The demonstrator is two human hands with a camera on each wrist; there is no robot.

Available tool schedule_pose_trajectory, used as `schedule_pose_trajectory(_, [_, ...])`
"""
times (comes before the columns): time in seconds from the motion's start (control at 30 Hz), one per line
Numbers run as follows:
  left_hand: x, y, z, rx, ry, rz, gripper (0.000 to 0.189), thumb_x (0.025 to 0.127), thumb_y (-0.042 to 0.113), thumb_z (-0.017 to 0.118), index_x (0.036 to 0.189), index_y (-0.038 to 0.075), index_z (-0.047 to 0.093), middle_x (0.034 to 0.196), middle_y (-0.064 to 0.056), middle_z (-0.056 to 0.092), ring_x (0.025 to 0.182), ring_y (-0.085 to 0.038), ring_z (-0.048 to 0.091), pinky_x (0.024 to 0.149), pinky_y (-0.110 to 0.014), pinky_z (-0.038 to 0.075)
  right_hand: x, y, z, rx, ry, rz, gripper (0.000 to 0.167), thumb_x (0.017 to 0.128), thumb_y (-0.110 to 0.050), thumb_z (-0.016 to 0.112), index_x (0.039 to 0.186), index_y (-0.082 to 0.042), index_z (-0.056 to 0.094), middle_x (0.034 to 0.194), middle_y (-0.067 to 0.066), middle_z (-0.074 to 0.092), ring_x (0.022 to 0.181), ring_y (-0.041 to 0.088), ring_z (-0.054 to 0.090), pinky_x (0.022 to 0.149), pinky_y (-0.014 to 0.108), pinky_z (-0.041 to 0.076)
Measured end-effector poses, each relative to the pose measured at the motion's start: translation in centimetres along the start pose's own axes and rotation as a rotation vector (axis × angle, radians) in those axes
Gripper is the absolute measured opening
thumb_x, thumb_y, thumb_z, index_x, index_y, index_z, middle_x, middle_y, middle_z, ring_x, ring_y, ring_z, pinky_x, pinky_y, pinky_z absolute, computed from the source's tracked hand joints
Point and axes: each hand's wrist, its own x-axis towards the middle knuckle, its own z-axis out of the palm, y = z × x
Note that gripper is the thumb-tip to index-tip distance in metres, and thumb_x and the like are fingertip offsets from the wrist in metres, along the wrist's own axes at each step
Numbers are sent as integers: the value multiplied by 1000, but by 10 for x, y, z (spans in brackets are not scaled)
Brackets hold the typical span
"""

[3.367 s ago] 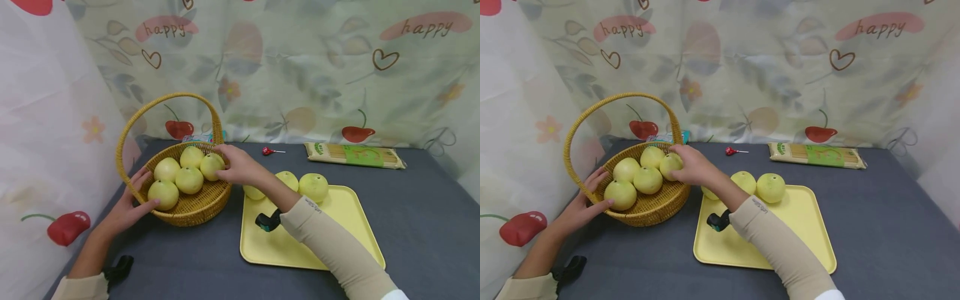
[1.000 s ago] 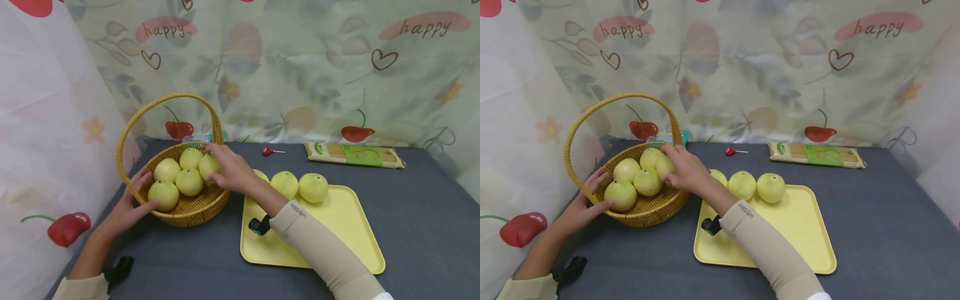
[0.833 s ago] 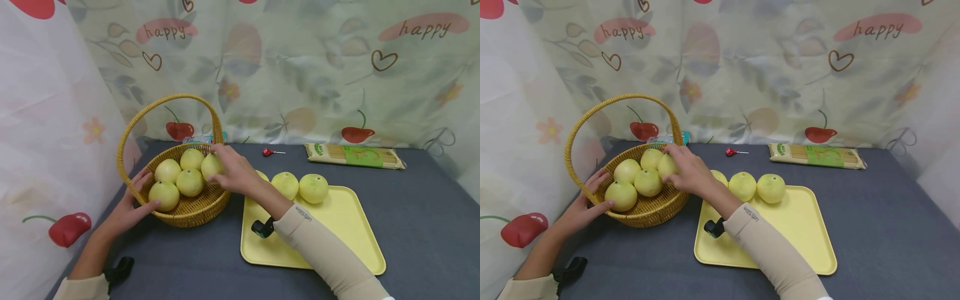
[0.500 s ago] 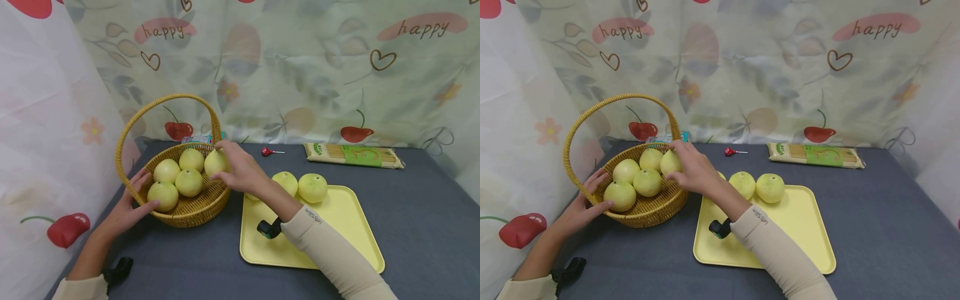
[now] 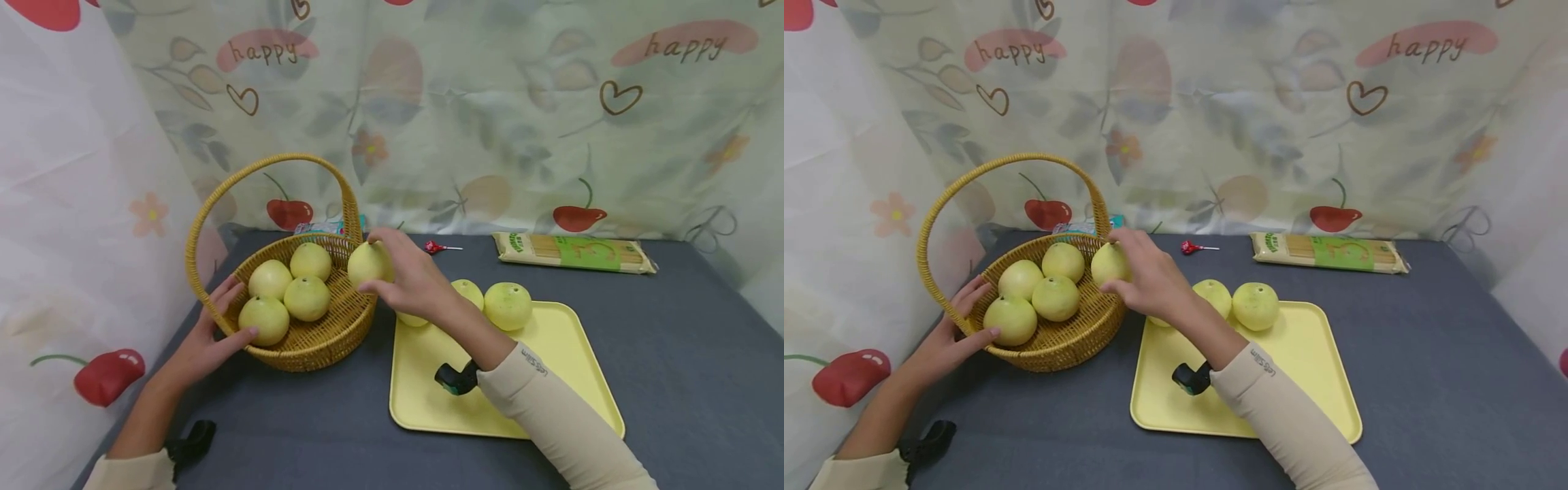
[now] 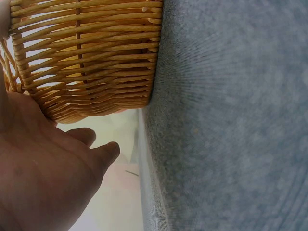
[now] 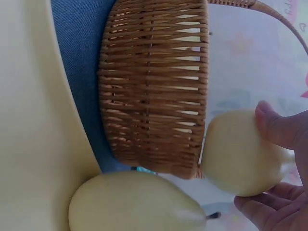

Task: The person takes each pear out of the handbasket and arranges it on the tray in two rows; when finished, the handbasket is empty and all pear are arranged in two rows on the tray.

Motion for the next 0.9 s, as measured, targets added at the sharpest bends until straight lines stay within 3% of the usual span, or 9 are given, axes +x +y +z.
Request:
schedule_pose_trajectory(0.33, [1,-2,1,8,1,-5,81,93,11,70,159,5,23,166,-14,4,147,-46,5,102,-75,17,-16,7,-23,8,60,9,67,82,-24,86,135,-3,49,135,12,53,124,26,50,97,44,44])
schedule_pose_trajectory(0.47, [1,-2,0,14,3,-4,81,93,10,70,159,5,23,166,-14,4,147,-46,6,102,-74,18,-23,13,-35,24,105,11,67,80,-20,87,133,-5,50,130,11,54,103,25,54,86,42,46])
schedule_pose_trajectory(0.57, [1,0,-1,11,3,2,82,92,10,70,159,5,23,166,-14,3,146,-46,5,102,-75,18,-28,19,-43,51,140,28,67,79,-17,88,132,-5,49,128,11,54,98,24,53,84,41,46])
schedule_pose_trajectory(0.73, [1,0,-1,9,-2,6,81,93,10,69,159,5,22,166,-15,3,146,-47,5,102,-76,17,-36,27,-54,118,176,67,69,78,-11,88,132,-3,46,129,13,54,115,26,55,93,43,49])
schedule_pose_trajectory(0.9, [1,0,-1,14,-2,2,80,94,13,69,159,4,22,166,-13,3,146,-47,5,101,-76,17,-44,32,-63,176,195,89,69,79,-8,86,132,-2,43,128,14,53,119,28,55,96,45,48])
